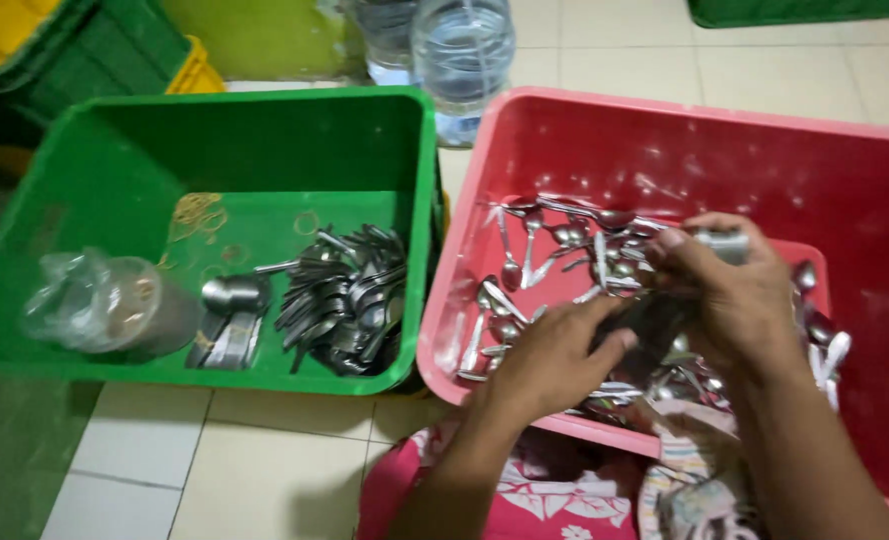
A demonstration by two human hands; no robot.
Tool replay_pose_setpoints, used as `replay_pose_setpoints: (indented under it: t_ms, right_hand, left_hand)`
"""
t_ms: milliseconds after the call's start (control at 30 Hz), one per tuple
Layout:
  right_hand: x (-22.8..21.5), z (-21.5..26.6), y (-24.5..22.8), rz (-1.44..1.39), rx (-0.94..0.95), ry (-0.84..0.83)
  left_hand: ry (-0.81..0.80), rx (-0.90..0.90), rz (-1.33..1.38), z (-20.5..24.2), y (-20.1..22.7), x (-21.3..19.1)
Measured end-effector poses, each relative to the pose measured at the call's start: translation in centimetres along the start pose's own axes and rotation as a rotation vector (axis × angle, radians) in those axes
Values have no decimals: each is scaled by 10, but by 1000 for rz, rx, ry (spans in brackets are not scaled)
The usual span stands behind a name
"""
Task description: The person gathers metal spoons from a pink bin, aligns them into stacks, and secures each stack with a rubber band. The person then places the finished bundles into a green bin. The person repeats this process for multiple stacks.
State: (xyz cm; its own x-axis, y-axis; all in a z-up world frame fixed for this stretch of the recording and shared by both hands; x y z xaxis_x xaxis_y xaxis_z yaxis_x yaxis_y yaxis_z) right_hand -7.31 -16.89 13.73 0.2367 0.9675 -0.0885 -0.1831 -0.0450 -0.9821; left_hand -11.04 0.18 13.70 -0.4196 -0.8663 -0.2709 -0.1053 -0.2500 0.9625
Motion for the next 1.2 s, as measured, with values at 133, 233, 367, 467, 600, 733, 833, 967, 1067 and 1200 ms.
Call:
replay_pose_setpoints:
  t_ms: [133, 233, 367, 467, 600, 733, 833, 967, 1067, 1200]
  right_hand:
    - [7, 0, 17, -43, 0, -1]
    - [4, 9, 15, 49, -37, 209]
    - [4, 15, 15, 49, 0, 208]
    - [-1, 14, 19, -34, 9, 212]
    - [-12, 11, 22, -66, 10, 228]
    - [-20, 6, 31, -93, -3, 239]
    - [-24, 10, 29, -76, 4, 246]
    - [-27, 8, 31, -114, 5, 239]
    - [-29, 11, 29, -105, 0, 239]
    - [-29, 13, 21, -132, 6, 209]
  left_hand:
    - [64, 85, -16, -1, -16, -3]
    - [-28, 108, -16, 0, -18, -2]
    - [-29, -75, 46, 4, -18, -2]
    - [-25, -110, 137, 6, -17, -1]
    - [-22, -122, 173, 3, -17, -1]
    - [90, -45, 154, -5, -32, -1]
    - [56, -41, 102, -5, -29, 3]
    - [16, -34, 151, -11, -32, 12]
    - [-5, -40, 170, -15, -35, 16]
    - [-89, -77, 353, -17, -50, 28]
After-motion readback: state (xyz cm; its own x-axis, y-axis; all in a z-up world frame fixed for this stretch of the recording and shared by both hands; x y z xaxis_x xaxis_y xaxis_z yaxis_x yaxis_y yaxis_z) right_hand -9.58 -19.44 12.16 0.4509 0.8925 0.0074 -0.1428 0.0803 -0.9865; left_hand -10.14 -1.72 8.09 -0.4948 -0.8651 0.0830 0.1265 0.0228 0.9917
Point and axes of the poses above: each hand's wrist, its own z-axis away from the middle knuckle, its own x-axis out of the palm, y = z × x, the point moved 8 cm from there along -z, towards the middle knuckle, and after that the axes turned 15 degrees about z, right-handed, at the moved point
